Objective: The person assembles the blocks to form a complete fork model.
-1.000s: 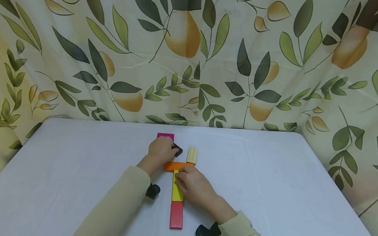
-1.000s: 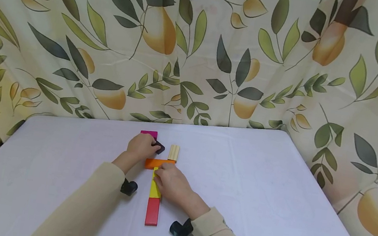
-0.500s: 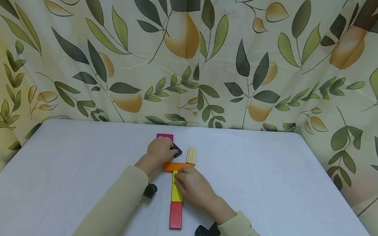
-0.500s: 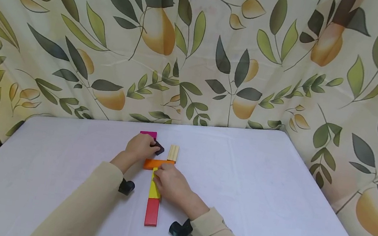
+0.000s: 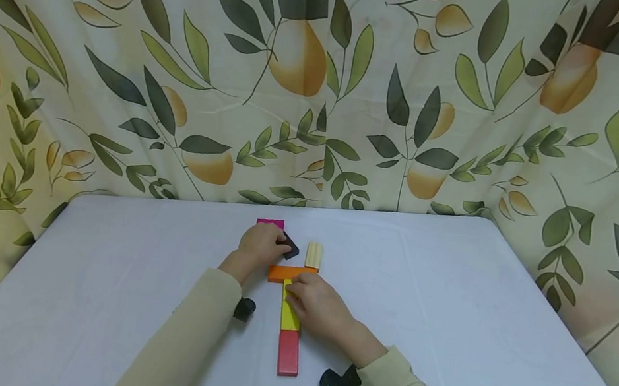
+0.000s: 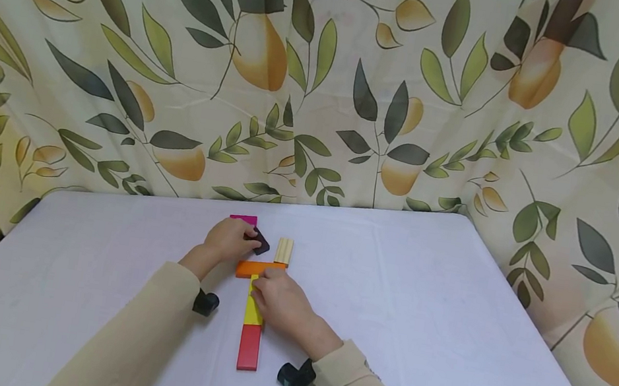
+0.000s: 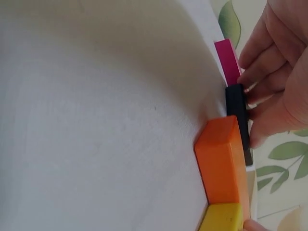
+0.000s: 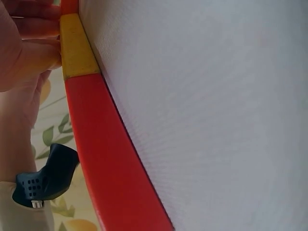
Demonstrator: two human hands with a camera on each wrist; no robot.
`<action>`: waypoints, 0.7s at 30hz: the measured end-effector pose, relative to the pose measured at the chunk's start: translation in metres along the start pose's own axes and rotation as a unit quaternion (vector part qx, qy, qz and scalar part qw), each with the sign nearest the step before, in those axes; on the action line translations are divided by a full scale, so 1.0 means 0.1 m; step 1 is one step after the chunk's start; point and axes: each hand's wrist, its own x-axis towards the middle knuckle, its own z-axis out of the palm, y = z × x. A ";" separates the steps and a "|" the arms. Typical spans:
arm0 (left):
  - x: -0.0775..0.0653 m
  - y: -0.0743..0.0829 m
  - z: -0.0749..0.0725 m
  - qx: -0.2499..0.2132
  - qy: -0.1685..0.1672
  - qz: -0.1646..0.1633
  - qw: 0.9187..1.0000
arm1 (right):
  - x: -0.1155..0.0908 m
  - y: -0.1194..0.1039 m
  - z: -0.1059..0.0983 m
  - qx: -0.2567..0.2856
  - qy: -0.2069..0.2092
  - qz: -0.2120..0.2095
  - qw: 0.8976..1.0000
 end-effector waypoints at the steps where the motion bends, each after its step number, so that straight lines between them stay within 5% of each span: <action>1: 0.00 0.00 0.00 0.002 0.000 0.004 1.000 | 0.00 0.00 0.00 0.001 0.000 0.001 1.000; 8: 0.03 -0.02 0.00 0.012 -0.006 0.029 0.999 | 0.00 -0.01 0.00 0.006 -0.007 0.012 1.000; 21: 0.01 0.06 -0.01 0.006 0.000 0.019 1.000 | 0.00 -0.01 0.00 0.005 -0.004 0.008 1.000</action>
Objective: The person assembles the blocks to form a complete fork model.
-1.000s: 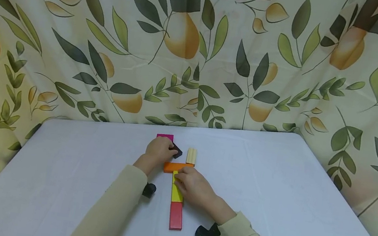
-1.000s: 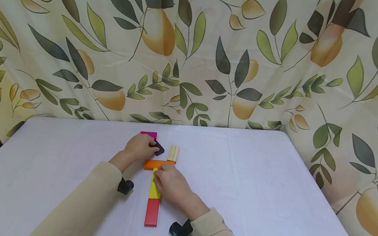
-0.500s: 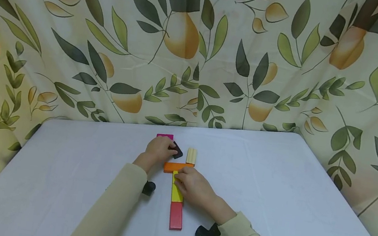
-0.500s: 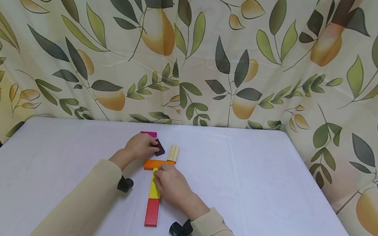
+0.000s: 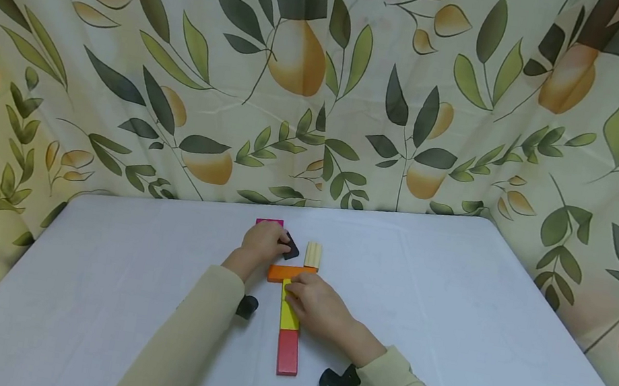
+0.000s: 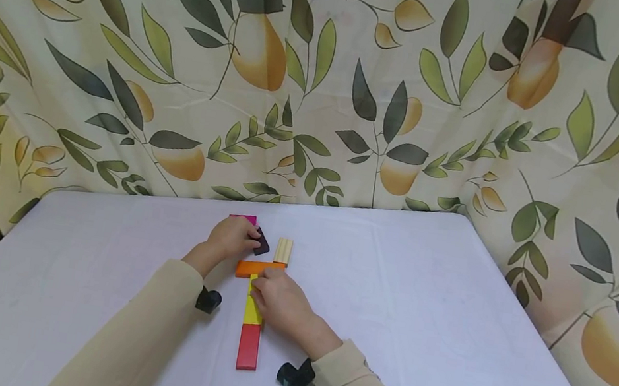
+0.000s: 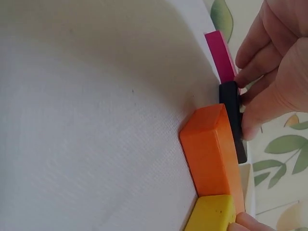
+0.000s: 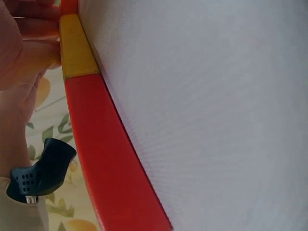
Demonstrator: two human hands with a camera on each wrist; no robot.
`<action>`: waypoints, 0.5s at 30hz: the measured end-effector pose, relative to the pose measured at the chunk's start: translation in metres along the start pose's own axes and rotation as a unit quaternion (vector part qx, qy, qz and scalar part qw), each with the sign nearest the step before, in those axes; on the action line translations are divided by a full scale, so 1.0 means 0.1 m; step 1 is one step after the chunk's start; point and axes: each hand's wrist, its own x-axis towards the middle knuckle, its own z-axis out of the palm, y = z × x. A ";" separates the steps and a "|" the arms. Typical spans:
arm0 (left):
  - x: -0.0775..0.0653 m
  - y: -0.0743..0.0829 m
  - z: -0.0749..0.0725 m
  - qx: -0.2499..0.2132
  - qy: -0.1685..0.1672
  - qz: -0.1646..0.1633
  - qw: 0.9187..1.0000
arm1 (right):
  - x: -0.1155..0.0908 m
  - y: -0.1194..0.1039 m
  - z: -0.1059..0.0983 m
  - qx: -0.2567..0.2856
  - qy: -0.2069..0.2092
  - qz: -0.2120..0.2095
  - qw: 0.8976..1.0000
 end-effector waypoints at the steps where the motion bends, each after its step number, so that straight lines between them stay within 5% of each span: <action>1: 0.00 0.00 0.00 -0.002 0.000 0.001 1.000 | 0.00 0.00 0.00 0.001 0.001 0.000 1.000; 7: -0.01 0.00 -0.01 -0.038 -0.006 0.002 0.999 | 0.00 0.00 0.00 0.001 0.000 -0.001 1.000; 15: 0.00 0.01 -0.05 -0.028 -0.028 0.017 0.999 | 0.01 -0.01 -0.01 -0.009 -0.018 0.009 1.000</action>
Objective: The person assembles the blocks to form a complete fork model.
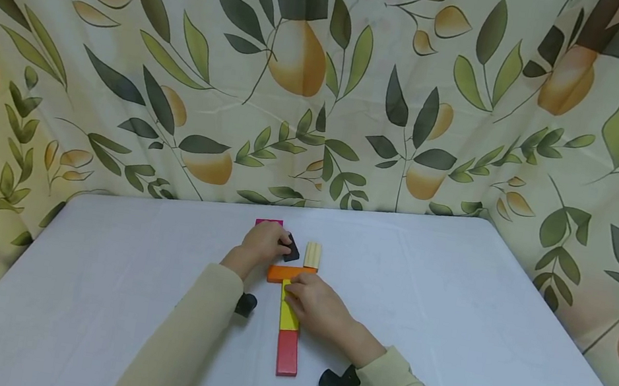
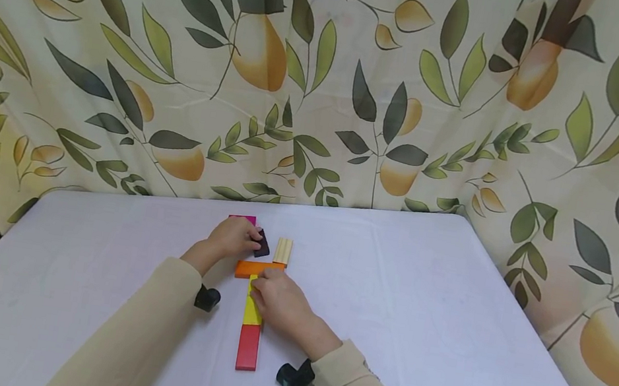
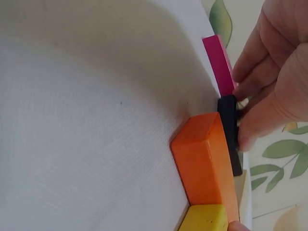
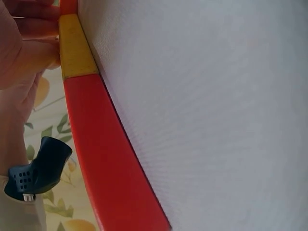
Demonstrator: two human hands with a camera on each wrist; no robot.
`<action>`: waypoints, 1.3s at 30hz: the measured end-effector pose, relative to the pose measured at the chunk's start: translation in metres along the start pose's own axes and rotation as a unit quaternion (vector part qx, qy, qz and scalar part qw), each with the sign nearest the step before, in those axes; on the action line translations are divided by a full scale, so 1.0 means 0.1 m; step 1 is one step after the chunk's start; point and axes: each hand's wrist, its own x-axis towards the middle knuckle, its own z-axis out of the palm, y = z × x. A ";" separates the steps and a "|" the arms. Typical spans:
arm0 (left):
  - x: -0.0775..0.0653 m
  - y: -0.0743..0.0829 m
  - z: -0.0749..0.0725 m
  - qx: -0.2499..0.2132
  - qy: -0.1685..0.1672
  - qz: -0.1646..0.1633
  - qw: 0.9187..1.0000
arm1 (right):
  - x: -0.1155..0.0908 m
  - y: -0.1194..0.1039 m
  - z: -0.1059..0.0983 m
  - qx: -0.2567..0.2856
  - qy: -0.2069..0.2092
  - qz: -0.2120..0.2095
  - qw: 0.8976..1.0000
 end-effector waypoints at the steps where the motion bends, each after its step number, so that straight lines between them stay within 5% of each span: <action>1: 0.00 0.00 -0.01 0.003 -0.005 0.003 1.000 | 0.00 0.00 0.00 -0.003 -0.001 -0.001 1.000; 19: 0.09 -0.05 -0.06 0.051 -0.056 0.065 0.995 | -0.01 0.00 0.00 -0.015 0.006 -0.007 1.000; 39: 0.11 -0.08 -0.08 0.009 -0.095 0.078 0.992 | -0.01 -0.01 -0.02 0.004 -0.004 0.000 1.000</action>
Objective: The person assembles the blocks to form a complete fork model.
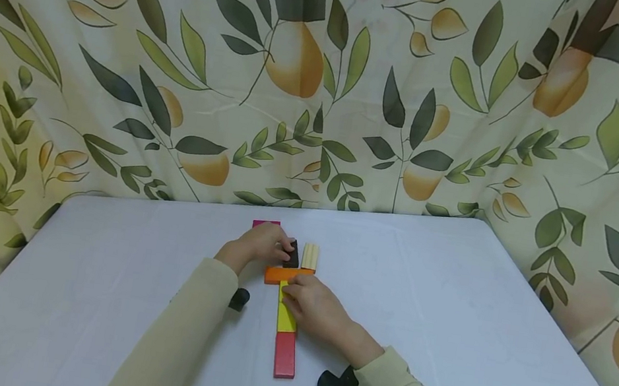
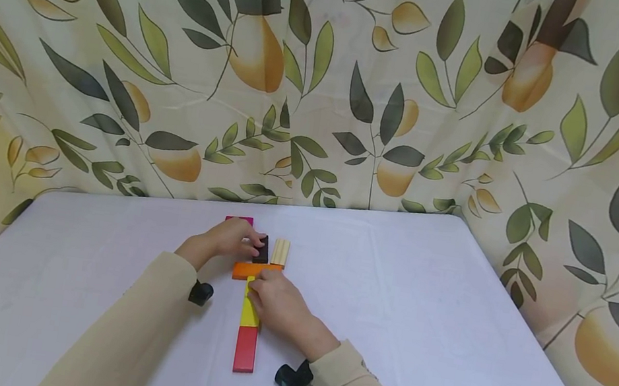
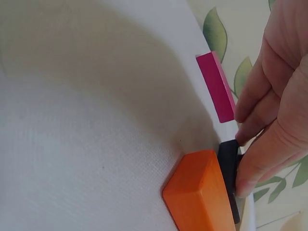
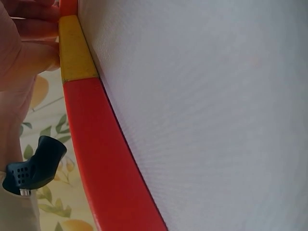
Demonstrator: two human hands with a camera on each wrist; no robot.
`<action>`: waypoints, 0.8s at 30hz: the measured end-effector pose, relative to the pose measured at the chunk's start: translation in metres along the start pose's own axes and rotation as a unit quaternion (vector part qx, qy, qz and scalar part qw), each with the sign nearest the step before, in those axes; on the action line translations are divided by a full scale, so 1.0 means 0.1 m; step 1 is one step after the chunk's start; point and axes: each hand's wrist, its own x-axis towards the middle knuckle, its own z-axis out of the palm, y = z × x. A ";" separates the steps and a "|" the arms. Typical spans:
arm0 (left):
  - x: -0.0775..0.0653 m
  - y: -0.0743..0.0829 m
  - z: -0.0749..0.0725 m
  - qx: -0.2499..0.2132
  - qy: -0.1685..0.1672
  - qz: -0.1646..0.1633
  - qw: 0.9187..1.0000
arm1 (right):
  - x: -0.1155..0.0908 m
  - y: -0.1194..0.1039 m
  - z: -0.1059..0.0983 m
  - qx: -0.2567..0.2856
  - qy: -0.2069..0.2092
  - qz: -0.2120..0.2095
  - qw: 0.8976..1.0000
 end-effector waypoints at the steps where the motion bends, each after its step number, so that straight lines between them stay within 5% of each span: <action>1: 0.00 0.00 0.00 -0.001 -0.002 -0.001 1.000 | 0.00 0.00 0.00 0.000 -0.002 0.002 1.000; 24: -0.02 0.01 -0.02 0.013 -0.019 0.030 0.999 | -0.01 -0.02 0.00 0.006 0.004 0.001 1.000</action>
